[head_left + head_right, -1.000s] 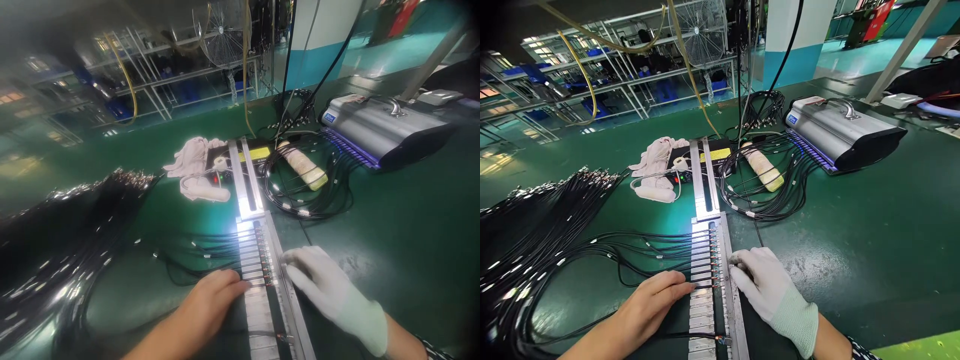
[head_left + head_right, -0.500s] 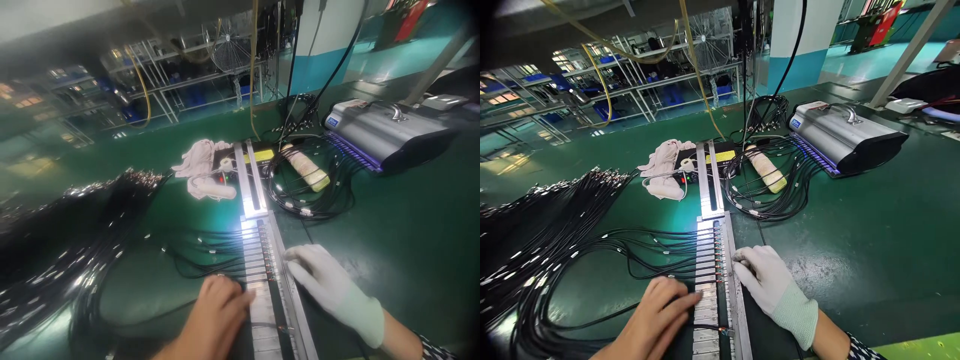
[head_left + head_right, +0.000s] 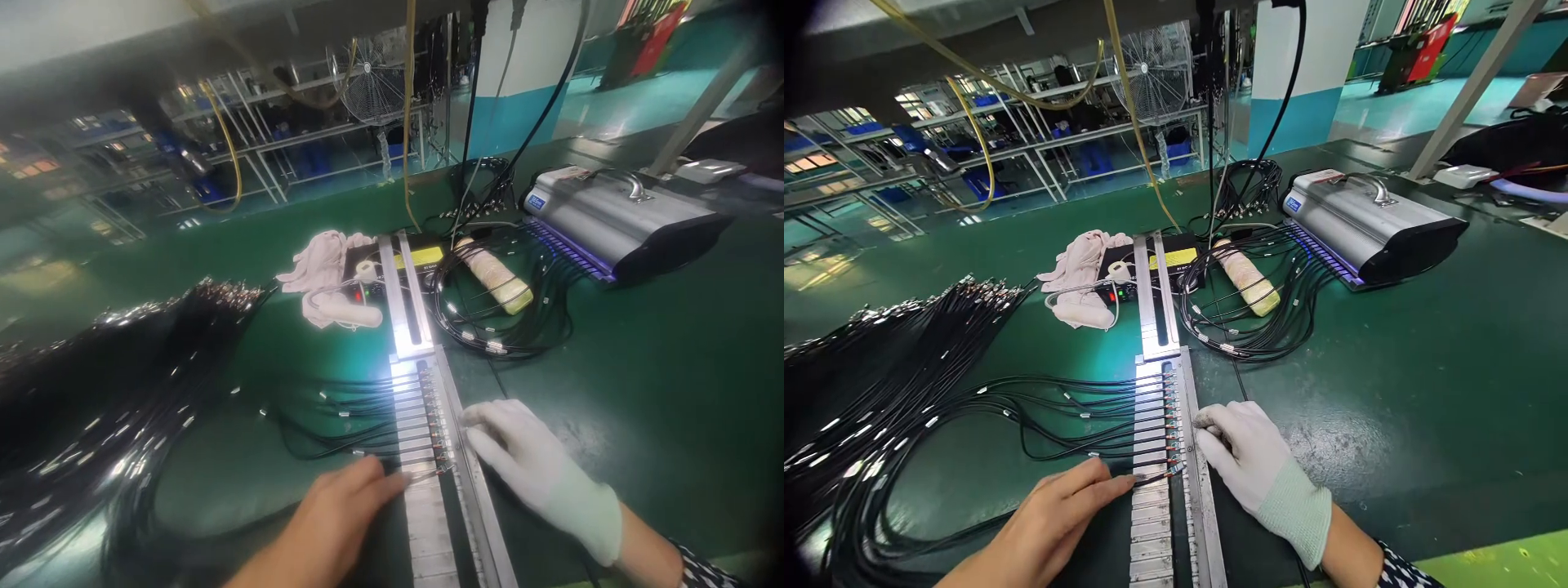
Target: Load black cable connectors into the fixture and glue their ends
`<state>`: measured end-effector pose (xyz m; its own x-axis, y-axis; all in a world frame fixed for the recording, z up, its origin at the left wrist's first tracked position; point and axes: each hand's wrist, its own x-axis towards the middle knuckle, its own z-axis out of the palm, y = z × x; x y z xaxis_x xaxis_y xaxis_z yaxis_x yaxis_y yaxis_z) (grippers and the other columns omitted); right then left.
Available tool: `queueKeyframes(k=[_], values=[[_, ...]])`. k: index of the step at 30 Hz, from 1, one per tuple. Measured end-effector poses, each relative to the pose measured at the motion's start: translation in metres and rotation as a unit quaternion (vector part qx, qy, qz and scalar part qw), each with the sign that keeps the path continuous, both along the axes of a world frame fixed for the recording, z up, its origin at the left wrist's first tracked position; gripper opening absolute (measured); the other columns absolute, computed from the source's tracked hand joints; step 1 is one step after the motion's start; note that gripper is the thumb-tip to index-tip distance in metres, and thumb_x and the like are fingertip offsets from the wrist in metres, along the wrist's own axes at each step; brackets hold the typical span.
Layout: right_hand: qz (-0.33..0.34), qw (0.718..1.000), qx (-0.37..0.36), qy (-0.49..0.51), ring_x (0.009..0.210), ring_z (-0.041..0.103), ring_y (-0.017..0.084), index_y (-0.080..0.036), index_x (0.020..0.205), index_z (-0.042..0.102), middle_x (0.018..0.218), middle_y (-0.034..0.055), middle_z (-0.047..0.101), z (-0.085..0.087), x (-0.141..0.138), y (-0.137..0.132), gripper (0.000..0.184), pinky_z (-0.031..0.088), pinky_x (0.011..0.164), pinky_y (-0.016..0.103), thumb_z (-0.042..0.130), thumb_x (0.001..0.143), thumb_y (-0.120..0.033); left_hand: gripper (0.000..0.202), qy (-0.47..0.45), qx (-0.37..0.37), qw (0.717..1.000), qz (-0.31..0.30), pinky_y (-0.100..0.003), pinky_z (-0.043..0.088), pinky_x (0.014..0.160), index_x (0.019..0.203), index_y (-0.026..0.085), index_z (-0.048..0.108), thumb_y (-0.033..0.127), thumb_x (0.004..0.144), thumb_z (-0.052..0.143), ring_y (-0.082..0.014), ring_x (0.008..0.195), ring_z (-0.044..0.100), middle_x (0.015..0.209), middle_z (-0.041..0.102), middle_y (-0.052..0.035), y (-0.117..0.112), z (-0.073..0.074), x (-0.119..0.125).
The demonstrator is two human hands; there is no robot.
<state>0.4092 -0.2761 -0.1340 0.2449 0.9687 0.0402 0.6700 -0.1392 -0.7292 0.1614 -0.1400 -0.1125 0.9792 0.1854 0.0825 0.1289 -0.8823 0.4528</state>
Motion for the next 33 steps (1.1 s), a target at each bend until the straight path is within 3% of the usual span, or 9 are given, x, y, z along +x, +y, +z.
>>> queueKeyframes(k=[8,15,19,22,25,28,30,33], values=[[0.008,1.000,0.009,0.012,0.083,0.062,0.024,-0.024,0.097,0.063,0.087,0.0035,0.068,0.002,0.001,-0.001,0.020,0.050,0.077,0.040,0.044,0.099,-0.028,0.047,-0.038,0.146,0.987,-0.055,-0.022,0.052,0.062,0.114,0.018,0.064,0.019,0.105,0.018,-0.0145,0.066,0.062,0.080,0.064,-0.0044,0.010,0.012,0.018],[0.010,1.000,0.018,0.014,0.081,0.061,0.023,-0.023,0.096,0.063,0.085,0.0028,0.067,0.002,0.001,0.001,0.019,0.048,0.074,0.039,0.044,0.098,-0.027,0.043,-0.032,0.159,0.984,-0.067,-0.025,0.054,0.066,0.117,0.017,0.060,0.020,0.105,0.019,-0.0163,0.068,0.063,0.084,0.066,-0.0054,0.005,0.015,0.019],[0.008,1.000,0.015,0.017,0.080,0.061,0.023,-0.024,0.096,0.063,0.084,0.0028,0.066,0.001,0.001,0.001,0.020,0.048,0.073,0.038,0.044,0.098,-0.027,0.038,-0.036,0.077,0.995,-0.050,-0.024,0.052,0.066,0.119,0.016,0.056,0.014,0.102,0.022,-0.0164,0.071,0.062,0.086,0.065,-0.0061,0.008,0.004,0.017],[0.006,1.000,0.006,0.018,0.079,0.060,0.023,-0.023,0.095,0.064,0.083,0.0032,0.066,0.001,0.001,0.001,0.022,0.048,0.073,0.039,0.043,0.099,-0.028,0.032,-0.047,0.007,0.998,-0.036,-0.022,0.049,0.068,0.120,0.017,0.056,0.011,0.100,0.031,-0.0151,0.076,0.060,0.089,0.063,-0.0058,0.007,-0.014,0.010],[0.008,1.000,0.000,0.013,0.080,0.060,0.023,-0.023,0.095,0.064,0.084,0.0032,0.067,0.001,0.001,0.001,0.023,0.049,0.074,0.039,0.043,0.099,-0.027,0.037,-0.094,0.082,0.992,0.024,-0.027,0.045,0.071,0.127,0.024,0.057,0.013,0.102,0.033,-0.0170,0.081,0.056,0.093,0.059,-0.0059,0.000,-0.037,-0.003],[0.009,1.000,-0.001,0.002,0.081,0.062,0.023,-0.024,0.095,0.065,0.086,0.0033,0.067,0.001,0.001,0.001,0.022,0.049,0.074,0.039,0.043,0.098,-0.027,0.047,-0.090,0.158,0.982,0.056,-0.030,0.037,0.066,0.138,0.026,0.051,0.012,0.101,0.027,-0.0177,0.073,0.048,0.083,0.054,-0.0038,-0.009,-0.052,-0.013],[0.005,1.000,-0.002,-0.006,0.083,0.063,0.024,-0.024,0.095,0.065,0.087,0.0034,0.068,-0.002,0.002,0.000,0.022,0.049,0.074,0.039,0.044,0.098,-0.029,0.050,-0.063,0.161,0.984,0.043,-0.031,0.035,0.065,0.144,0.022,0.044,0.008,0.098,0.028,-0.0181,0.071,0.047,0.081,0.054,-0.0031,-0.014,-0.052,-0.015],[0.001,1.000,0.002,-0.014,0.087,0.064,0.025,-0.024,0.096,0.065,0.093,0.0039,0.070,-0.007,0.002,-0.002,0.023,0.049,0.076,0.040,0.043,0.098,-0.029,0.051,0.001,0.136,0.990,0.040,-0.032,0.036,0.068,0.142,0.023,0.043,0.007,0.095,0.035,-0.0188,0.074,0.048,0.086,0.058,-0.0028,-0.018,-0.038,-0.016]])
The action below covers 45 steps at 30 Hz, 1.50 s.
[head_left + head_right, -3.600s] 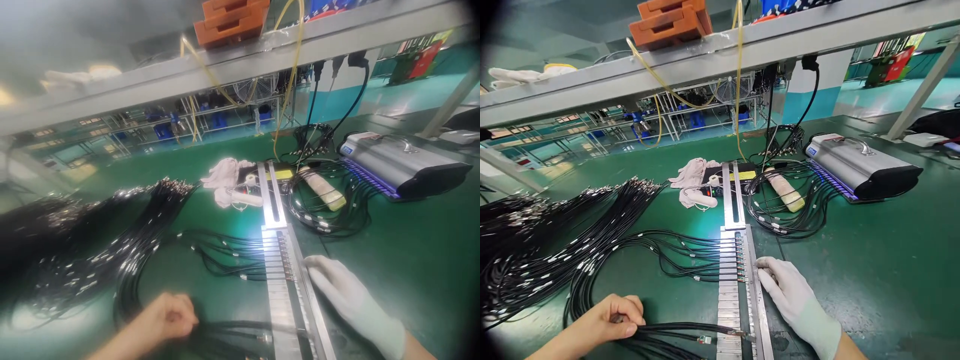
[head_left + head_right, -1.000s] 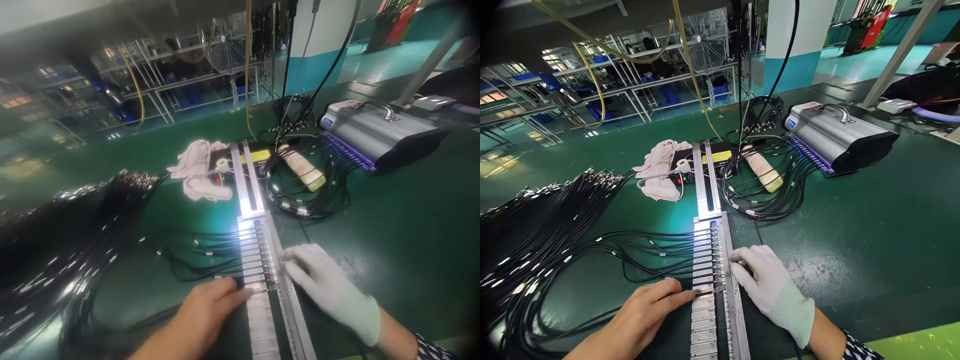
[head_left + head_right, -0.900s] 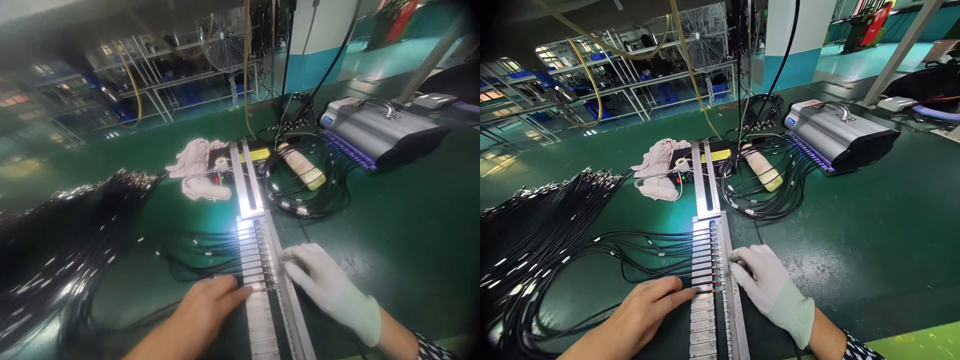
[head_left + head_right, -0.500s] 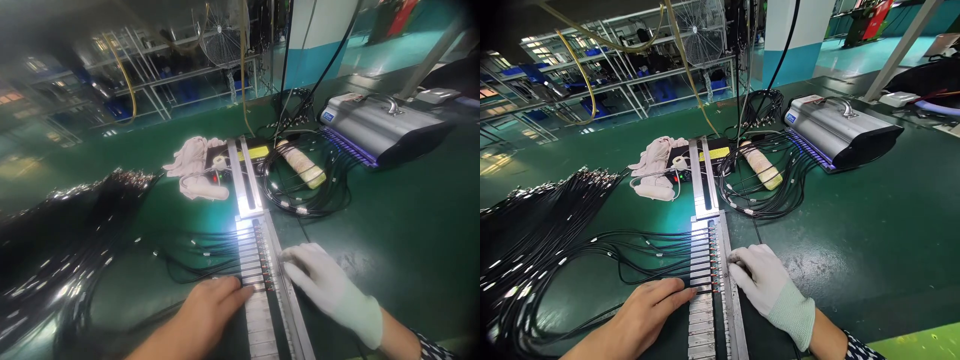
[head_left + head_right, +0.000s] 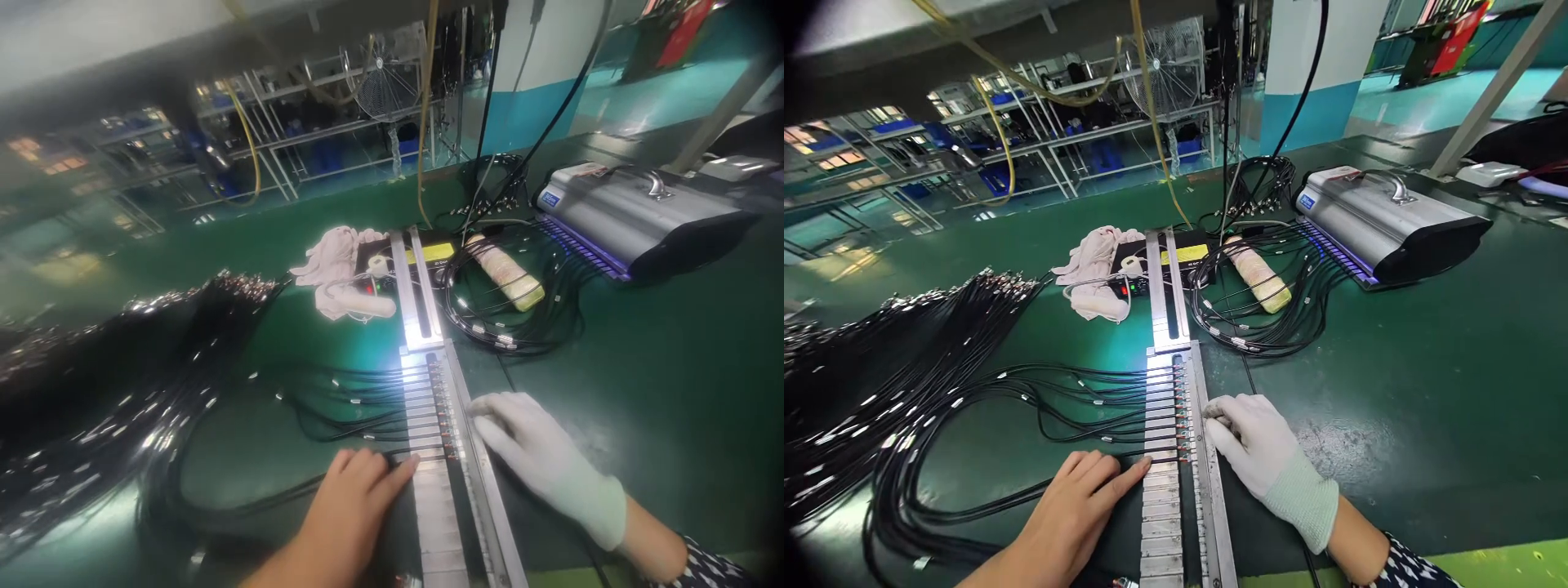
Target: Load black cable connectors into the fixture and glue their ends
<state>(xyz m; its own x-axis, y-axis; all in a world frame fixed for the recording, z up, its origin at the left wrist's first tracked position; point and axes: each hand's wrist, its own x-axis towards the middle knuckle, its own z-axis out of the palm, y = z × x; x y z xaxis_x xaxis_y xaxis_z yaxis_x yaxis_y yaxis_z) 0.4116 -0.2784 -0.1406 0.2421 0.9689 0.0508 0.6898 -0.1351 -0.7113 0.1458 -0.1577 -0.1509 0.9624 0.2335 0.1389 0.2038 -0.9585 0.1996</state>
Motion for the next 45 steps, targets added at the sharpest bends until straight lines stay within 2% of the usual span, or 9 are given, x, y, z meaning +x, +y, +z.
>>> queueKeyframes(k=[4,11,16,20,23,27,33,38,45], values=[[-0.005,1.000,0.010,-0.007,0.090,0.065,0.024,-0.024,0.097,0.065,0.096,0.0031,0.071,-0.005,0.000,-0.002,0.023,0.050,0.079,0.040,0.043,0.098,-0.030,0.034,-0.015,-0.098,0.995,0.013,-0.031,0.039,0.077,0.125,0.022,0.050,0.015,0.092,0.044,-0.0206,0.084,0.052,0.097,0.062,-0.0042,-0.003,0.011,-0.018],[-0.013,1.000,0.020,-0.013,0.090,0.065,0.025,-0.024,0.097,0.066,0.094,0.0036,0.071,-0.006,0.000,-0.002,0.022,0.050,0.077,0.039,0.045,0.097,-0.032,0.010,-0.035,-0.185,0.982,-0.010,-0.026,0.042,0.071,0.084,0.024,0.053,0.022,0.092,0.046,-0.0179,0.075,0.052,0.080,0.058,-0.0008,-0.009,-0.007,-0.050],[-0.007,1.000,0.012,-0.012,0.088,0.065,0.024,-0.024,0.096,0.066,0.092,0.0026,0.071,-0.004,-0.001,0.000,0.022,0.050,0.077,0.039,0.045,0.097,-0.031,0.018,-0.045,-0.253,0.966,0.040,-0.020,0.045,0.066,0.087,0.022,0.049,0.020,0.099,0.036,-0.0145,0.076,0.054,0.084,0.057,-0.0024,-0.007,0.017,-0.032],[-0.007,1.000,0.005,-0.009,0.088,0.064,0.024,-0.024,0.096,0.065,0.093,0.0028,0.071,-0.003,-0.002,0.001,0.021,0.049,0.077,0.039,0.045,0.097,-0.027,0.017,-0.061,-0.191,0.979,0.043,-0.024,0.047,0.072,0.098,0.020,0.054,0.014,0.100,0.039,-0.0163,0.081,0.056,0.087,0.060,-0.0043,-0.008,0.029,-0.002],[-0.004,1.000,0.000,-0.006,0.089,0.063,0.024,-0.024,0.098,0.064,0.093,0.0028,0.070,-0.002,-0.002,0.001,0.020,0.049,0.077,0.038,0.044,0.099,-0.026,0.026,-0.082,-0.117,0.990,-0.010,-0.026,0.049,0.068,0.117,0.018,0.056,0.015,0.101,0.036,-0.0181,0.080,0.057,0.090,0.062,-0.0079,-0.010,0.025,0.021],[0.001,1.000,-0.001,-0.003,0.089,0.062,0.024,-0.024,0.097,0.063,0.092,0.0022,0.069,-0.002,-0.002,0.002,0.017,0.047,0.078,0.038,0.046,0.099,-0.025,0.031,-0.076,-0.064,0.995,-0.030,-0.026,0.050,0.061,0.113,0.015,0.061,0.015,0.102,0.032,-0.0175,0.072,0.057,0.083,0.060,-0.0082,-0.008,0.019,0.036],[0.003,1.000,0.001,0.005,0.083,0.060,0.023,-0.023,0.095,0.063,0.084,0.0017,0.066,0.002,-0.003,0.001,0.016,0.046,0.076,0.038,0.047,0.098,-0.023,0.032,-0.074,-0.048,0.994,-0.067,-0.025,0.053,0.062,0.120,0.012,0.058,0.016,0.103,0.030,-0.0167,0.072,0.057,0.085,0.061,-0.0089,-0.007,0.021,0.040],[0.009,1.000,0.005,0.012,0.081,0.060,0.023,-0.023,0.094,0.064,0.083,0.0020,0.066,0.005,-0.002,0.002,0.018,0.046,0.074,0.038,0.046,0.098,-0.025,0.034,-0.047,-0.113,0.991,-0.062,-0.026,0.054,0.074,0.123,0.014,0.055,0.017,0.105,0.026,-0.0170,0.085,0.058,0.097,0.063,-0.0101,-0.007,0.023,0.039],[0.009,1.000,0.001,0.011,0.080,0.060,0.023,-0.024,0.094,0.064,0.084,0.0031,0.067,0.007,-0.002,0.003,0.019,0.047,0.075,0.039,0.045,0.097,-0.026,0.040,-0.102,0.008,0.995,-0.017,-0.028,0.036,0.058,0.128,0.021,0.058,0.016,0.104,0.027,-0.0173,0.067,0.046,0.078,0.053,-0.0038,-0.009,-0.010,0.021]])
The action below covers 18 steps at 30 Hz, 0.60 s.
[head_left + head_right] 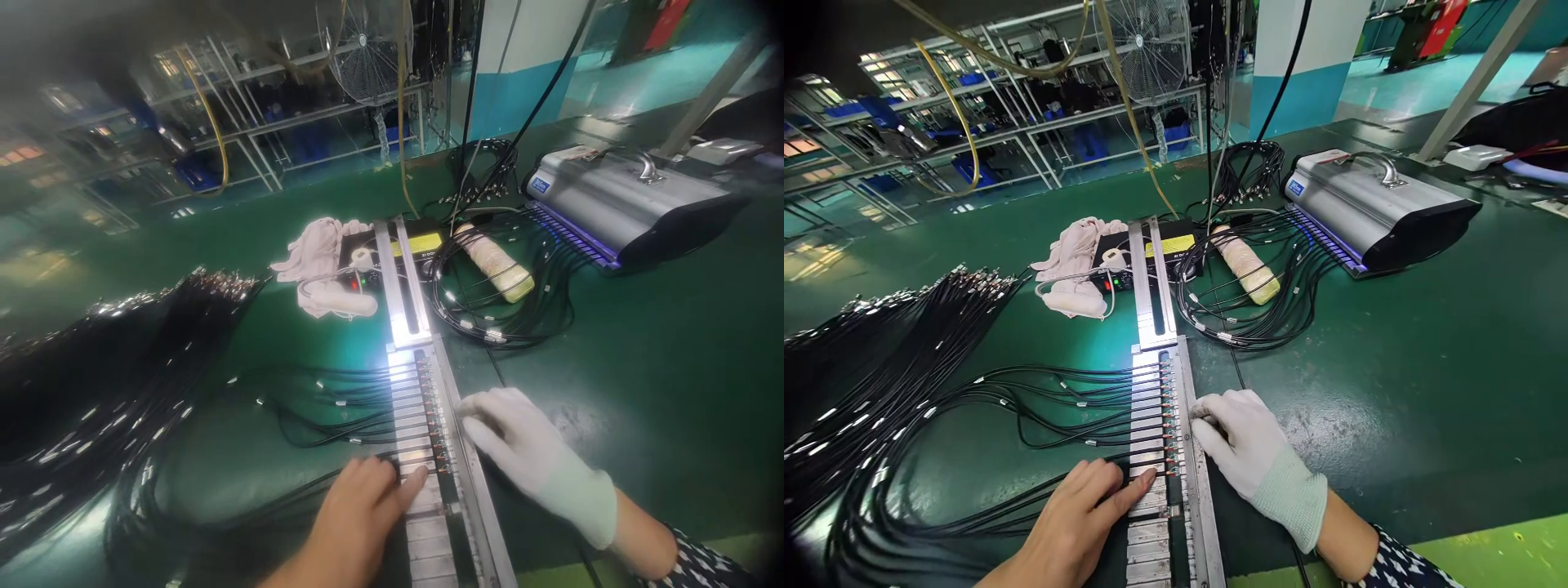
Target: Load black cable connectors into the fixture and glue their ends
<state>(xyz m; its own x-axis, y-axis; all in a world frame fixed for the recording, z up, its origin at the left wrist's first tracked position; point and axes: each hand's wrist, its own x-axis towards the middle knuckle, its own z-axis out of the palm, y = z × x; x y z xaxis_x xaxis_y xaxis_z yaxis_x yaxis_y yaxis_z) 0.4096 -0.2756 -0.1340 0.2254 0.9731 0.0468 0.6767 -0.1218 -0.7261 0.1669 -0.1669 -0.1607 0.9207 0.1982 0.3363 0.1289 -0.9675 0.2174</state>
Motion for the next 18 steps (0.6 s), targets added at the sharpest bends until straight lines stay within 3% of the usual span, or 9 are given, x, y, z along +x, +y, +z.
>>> queueKeyframes(k=[4,8,13,18], values=[[-0.002,1.000,-0.001,-0.008,0.084,0.062,0.023,-0.024,0.095,0.063,0.088,0.0026,0.069,-0.002,0.000,0.000,0.019,0.048,0.075,0.038,0.044,0.099,-0.026,0.040,0.028,-0.044,0.999,-0.004,-0.029,0.036,0.060,0.134,0.022,0.052,0.016,0.102,0.028,-0.0174,0.068,0.049,0.080,0.057,-0.0035,0.000,0.004,-0.006],[-0.007,1.000,0.002,-0.015,0.088,0.063,0.023,-0.024,0.097,0.064,0.092,0.0023,0.070,-0.006,0.000,-0.002,0.019,0.049,0.078,0.038,0.045,0.099,-0.025,0.032,0.018,-0.086,0.995,-0.039,-0.035,0.043,0.079,0.129,0.019,0.052,0.022,0.103,0.033,-0.0188,0.081,0.056,0.091,0.063,-0.0063,-0.002,0.010,-0.018],[-0.009,1.000,0.005,-0.019,0.089,0.063,0.023,-0.025,0.098,0.065,0.094,0.0021,0.070,-0.009,0.000,-0.003,0.018,0.049,0.078,0.039,0.046,0.099,-0.025,0.040,-0.031,-0.080,0.996,-0.038,-0.027,0.042,0.065,0.122,0.020,0.060,0.022,0.104,0.024,-0.0171,0.074,0.052,0.085,0.057,-0.0070,-0.003,0.007,-0.021],[-0.004,1.000,0.004,-0.018,0.088,0.063,0.023,-0.025,0.097,0.064,0.092,0.0023,0.070,-0.007,0.001,-0.002,0.019,0.049,0.077,0.038,0.045,0.099,-0.026,0.044,0.030,-0.087,0.996,-0.002,-0.023,0.047,0.065,0.110,0.022,0.067,0.024,0.106,0.023,-0.0144,0.071,0.053,0.082,0.058,-0.0044,0.002,0.032,-0.004]])
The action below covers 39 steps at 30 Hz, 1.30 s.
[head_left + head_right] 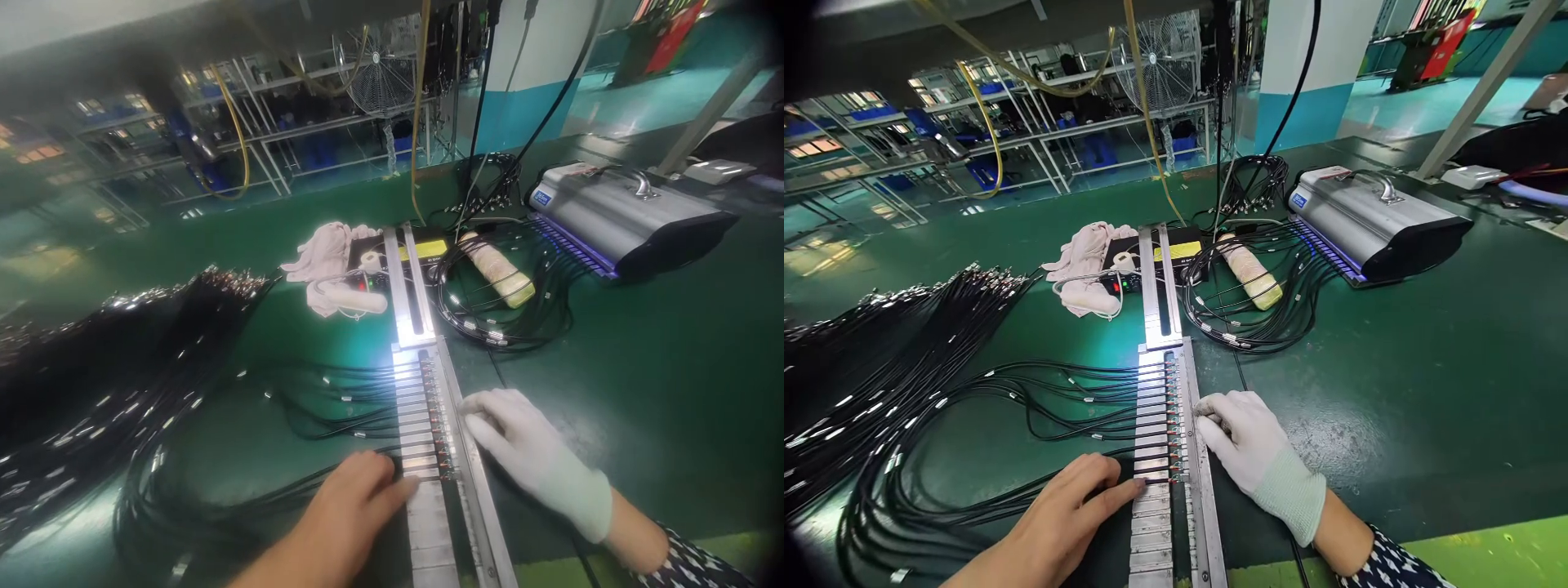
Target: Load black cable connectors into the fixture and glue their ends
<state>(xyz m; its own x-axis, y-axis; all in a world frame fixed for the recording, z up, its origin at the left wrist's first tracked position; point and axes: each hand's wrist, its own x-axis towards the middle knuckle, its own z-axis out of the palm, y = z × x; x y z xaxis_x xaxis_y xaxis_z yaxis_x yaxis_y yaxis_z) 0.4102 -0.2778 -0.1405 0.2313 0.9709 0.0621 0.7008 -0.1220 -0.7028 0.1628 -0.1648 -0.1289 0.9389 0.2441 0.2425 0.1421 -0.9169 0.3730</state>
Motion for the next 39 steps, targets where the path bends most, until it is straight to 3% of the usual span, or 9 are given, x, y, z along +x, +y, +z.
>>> queueKeyframes(k=[4,9,13,18,20,27,30,33,39], values=[[0.002,1.000,-0.005,0.005,0.086,0.062,0.023,-0.025,0.097,0.064,0.090,0.0028,0.069,0.002,0.000,0.001,0.021,0.048,0.077,0.039,0.044,0.099,-0.026,0.041,0.021,-0.008,0.999,-0.028,-0.023,0.050,0.066,0.112,0.020,0.067,0.023,0.105,0.026,-0.0147,0.071,0.054,0.082,0.058,-0.0054,0.005,0.016,0.006],[0.002,1.000,-0.006,0.009,0.082,0.061,0.023,-0.024,0.094,0.064,0.086,0.0029,0.068,0.005,0.000,0.001,0.021,0.048,0.076,0.039,0.044,0.098,-0.025,0.034,0.023,-0.052,0.997,-0.051,-0.026,0.053,0.070,0.118,0.016,0.061,0.016,0.103,0.031,-0.0173,0.079,0.059,0.089,0.061,-0.0094,0.009,0.016,0.006],[0.003,1.000,-0.006,0.009,0.083,0.061,0.022,-0.024,0.093,0.064,0.087,0.0030,0.068,0.008,-0.001,0.002,0.020,0.048,0.077,0.039,0.044,0.097,-0.024,0.030,0.017,-0.097,0.994,-0.048,-0.023,0.052,0.069,0.117,0.016,0.060,0.013,0.101,0.036,-0.0155,0.079,0.060,0.091,0.062,-0.0083,0.007,0.002,0.000],[0.003,1.000,-0.011,0.008,0.080,0.061,0.022,-0.024,0.092,0.064,0.084,0.0026,0.068,0.007,0.000,0.002,0.021,0.049,0.076,0.039,0.044,0.098,-0.026,0.039,-0.034,0.078,0.996,0.016,-0.030,0.048,0.074,0.133,0.025,0.057,0.019,0.103,0.032,-0.0192,0.086,0.055,0.098,0.060,-0.0088,-0.002,-0.032,-0.022],[0.002,1.000,-0.010,0.002,0.080,0.062,0.023,-0.024,0.092,0.064,0.084,0.0028,0.068,0.006,0.001,0.002,0.021,0.049,0.075,0.039,0.043,0.098,-0.026,0.043,-0.026,0.097,0.994,0.031,-0.029,0.043,0.068,0.137,0.027,0.053,0.016,0.102,0.031,-0.0184,0.079,0.052,0.090,0.056,-0.0068,-0.005,-0.038,-0.026],[-0.008,1.000,0.011,-0.014,0.092,0.065,0.025,-0.024,0.097,0.066,0.097,0.0051,0.071,-0.004,-0.001,-0.007,0.023,0.052,0.079,0.042,0.043,0.097,-0.030,0.037,0.039,-0.033,0.999,-0.014,-0.031,0.042,0.072,0.132,0.023,0.050,0.019,0.099,0.034,-0.0196,0.080,0.053,0.092,0.061,-0.0059,-0.003,-0.013,-0.036],[-0.008,1.000,0.018,-0.012,0.093,0.065,0.025,-0.024,0.097,0.066,0.098,0.0050,0.071,-0.007,-0.003,-0.013,0.023,0.053,0.083,0.042,0.045,0.096,-0.031,0.018,0.061,-0.087,0.994,-0.026,-0.031,0.043,0.073,0.106,0.022,0.057,0.031,0.096,0.045,-0.0210,0.083,0.054,0.093,0.063,-0.0061,-0.007,-0.014,-0.051],[-0.011,1.000,0.019,-0.010,0.092,0.066,0.025,-0.024,0.097,0.067,0.097,0.0049,0.072,-0.007,-0.004,-0.014,0.022,0.053,0.083,0.043,0.046,0.095,-0.030,0.022,0.032,-0.088,0.995,-0.041,-0.028,0.040,0.064,0.086,0.022,0.055,0.030,0.098,0.038,-0.0197,0.074,0.053,0.080,0.060,-0.0051,-0.010,-0.023,-0.061],[-0.006,1.000,0.019,-0.003,0.091,0.066,0.025,-0.024,0.097,0.067,0.097,0.0044,0.072,-0.006,-0.002,-0.011,0.021,0.053,0.081,0.041,0.046,0.095,-0.029,0.015,0.017,-0.155,0.988,-0.009,-0.023,0.043,0.064,0.091,0.022,0.052,0.022,0.100,0.040,-0.0154,0.072,0.056,0.079,0.063,-0.0029,-0.005,-0.010,-0.057]])
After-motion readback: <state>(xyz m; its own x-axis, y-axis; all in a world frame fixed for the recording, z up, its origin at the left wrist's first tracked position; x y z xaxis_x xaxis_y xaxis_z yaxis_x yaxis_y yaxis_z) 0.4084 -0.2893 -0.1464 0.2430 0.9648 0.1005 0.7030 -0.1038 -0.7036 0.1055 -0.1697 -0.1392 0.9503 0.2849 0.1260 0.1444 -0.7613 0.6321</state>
